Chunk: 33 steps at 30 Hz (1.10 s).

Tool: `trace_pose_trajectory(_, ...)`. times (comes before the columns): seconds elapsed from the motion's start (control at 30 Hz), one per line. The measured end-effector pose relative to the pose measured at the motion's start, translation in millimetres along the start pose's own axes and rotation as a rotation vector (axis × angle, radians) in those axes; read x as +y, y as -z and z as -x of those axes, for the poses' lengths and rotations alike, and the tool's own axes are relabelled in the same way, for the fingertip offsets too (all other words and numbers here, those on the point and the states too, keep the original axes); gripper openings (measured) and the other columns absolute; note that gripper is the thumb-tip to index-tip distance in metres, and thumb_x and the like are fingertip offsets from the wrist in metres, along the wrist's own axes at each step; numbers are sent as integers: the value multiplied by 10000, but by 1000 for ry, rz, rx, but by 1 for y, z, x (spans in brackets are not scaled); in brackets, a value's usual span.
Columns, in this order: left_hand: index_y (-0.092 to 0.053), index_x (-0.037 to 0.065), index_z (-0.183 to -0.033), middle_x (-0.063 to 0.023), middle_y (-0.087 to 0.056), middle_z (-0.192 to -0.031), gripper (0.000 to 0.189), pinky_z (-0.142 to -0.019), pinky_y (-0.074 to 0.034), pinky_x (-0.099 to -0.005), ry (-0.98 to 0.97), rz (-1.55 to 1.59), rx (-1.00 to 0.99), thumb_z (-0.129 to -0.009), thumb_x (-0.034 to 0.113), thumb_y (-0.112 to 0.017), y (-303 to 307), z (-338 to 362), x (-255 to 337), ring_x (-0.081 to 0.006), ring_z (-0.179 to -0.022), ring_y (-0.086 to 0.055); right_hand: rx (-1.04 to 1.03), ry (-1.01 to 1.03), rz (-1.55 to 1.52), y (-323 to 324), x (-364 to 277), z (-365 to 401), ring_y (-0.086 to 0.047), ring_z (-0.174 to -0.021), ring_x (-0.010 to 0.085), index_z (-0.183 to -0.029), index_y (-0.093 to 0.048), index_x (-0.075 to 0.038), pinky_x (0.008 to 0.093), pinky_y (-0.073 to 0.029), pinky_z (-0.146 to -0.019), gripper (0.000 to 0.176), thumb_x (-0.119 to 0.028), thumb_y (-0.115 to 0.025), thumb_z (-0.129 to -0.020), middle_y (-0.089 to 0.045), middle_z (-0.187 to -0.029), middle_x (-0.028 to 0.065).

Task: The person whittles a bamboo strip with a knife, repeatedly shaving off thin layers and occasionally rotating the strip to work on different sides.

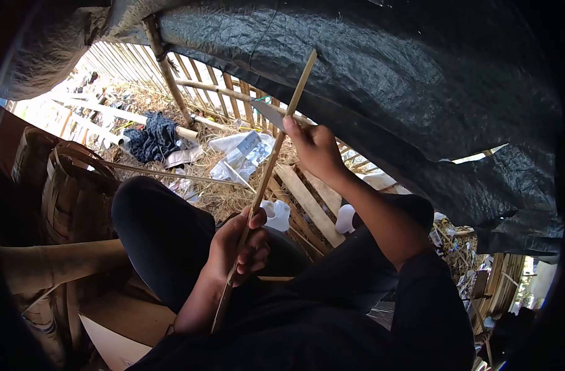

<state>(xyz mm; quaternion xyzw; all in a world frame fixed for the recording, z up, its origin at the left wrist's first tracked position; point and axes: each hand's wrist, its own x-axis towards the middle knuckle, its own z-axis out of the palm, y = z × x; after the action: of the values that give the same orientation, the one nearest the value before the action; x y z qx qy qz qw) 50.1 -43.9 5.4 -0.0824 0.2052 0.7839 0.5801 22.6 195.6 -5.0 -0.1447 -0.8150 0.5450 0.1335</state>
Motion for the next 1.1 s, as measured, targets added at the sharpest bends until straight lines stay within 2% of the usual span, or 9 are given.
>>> trace_pose_trajectory(0.13,-397,160,-890,27,-363,-496,266,-296,-228,-197,-32,37,-134,-1032,370,-319,0,1,1,-79,-314,-285,-48,192,-50,-23,-2,28,-356,-406,75,-491,-502,-62,325,-283,-409,642,-515,-542,-944,-382,-419,-38)
trace_pose_trajectory(0.23,-395,158,-889,25,-362,-499,266,-295,-228,-197,-15,-22,5,-1027,376,-332,4,0,0,-80,-315,-283,-90,3,82,2,-5,6,-373,-422,75,-502,-519,-55,322,-299,-427,635,-512,-548,-941,-414,-425,-20)
trace_pose_trajectory(0.43,-401,156,-901,28,-357,-503,262,-313,-232,-194,-23,-46,-88,-1025,379,-343,3,0,3,-75,-329,-292,-80,106,104,-11,-7,24,-390,-397,89,-503,-548,-58,316,-301,-410,654,-561,-548,-920,-413,-402,-10)
trace_pose_trajectory(0.53,-405,152,-898,31,-355,-508,272,-320,-235,-193,-11,-35,2,-1026,384,-344,0,0,0,-70,-347,-292,-81,-41,96,4,-9,4,-428,-370,142,-491,-561,-38,360,-336,-415,690,-575,-523,-922,-422,-393,23)
trace_pose_trajectory(0.63,-414,114,-899,0,-391,-484,273,-267,-283,-192,-64,45,64,-1034,339,-337,-4,0,1,-84,-305,-347,-189,13,216,-9,-21,31,-369,-435,85,-497,-480,-34,327,-316,-438,673,-535,-519,-945,-370,-421,-11)
trace_pose_trajectory(0.7,-440,119,-889,30,-352,-520,309,-325,-227,-198,-142,-345,177,-1023,389,-369,-7,3,5,-63,-361,-278,-231,28,189,-10,-18,34,-466,-370,140,-494,-559,-37,335,-349,-415,699,-603,-532,-904,-462,-396,48)
trace_pose_trajectory(0.8,-455,103,-897,32,-347,-515,320,-328,-221,-200,-154,-369,183,-1022,388,-379,-10,2,3,-63,-359,-275,-124,-54,250,9,-11,3,-449,-352,147,-472,-530,-40,331,-336,-393,715,-603,-520,-912,-431,-379,44)
trace_pose_trajectory(0.97,-465,98,-894,36,-338,-500,327,-327,-221,-203,-153,-358,237,-1020,391,-392,-11,1,3,-63,-355,-280,-189,178,245,-18,-9,36,-493,-368,176,-512,-578,-37,348,-372,-422,687,-586,-515,-920,-493,-414,71)
trace_pose_trajectory(1.1,-476,95,-884,34,-342,-495,331,-332,-228,-208,-161,-428,252,-1018,389,-403,-16,1,2,-62,-355,-291,-89,-14,364,16,-7,-4,-425,-351,171,-474,-500,-34,341,-344,-398,744,-636,-485,-911,-389,-379,50)
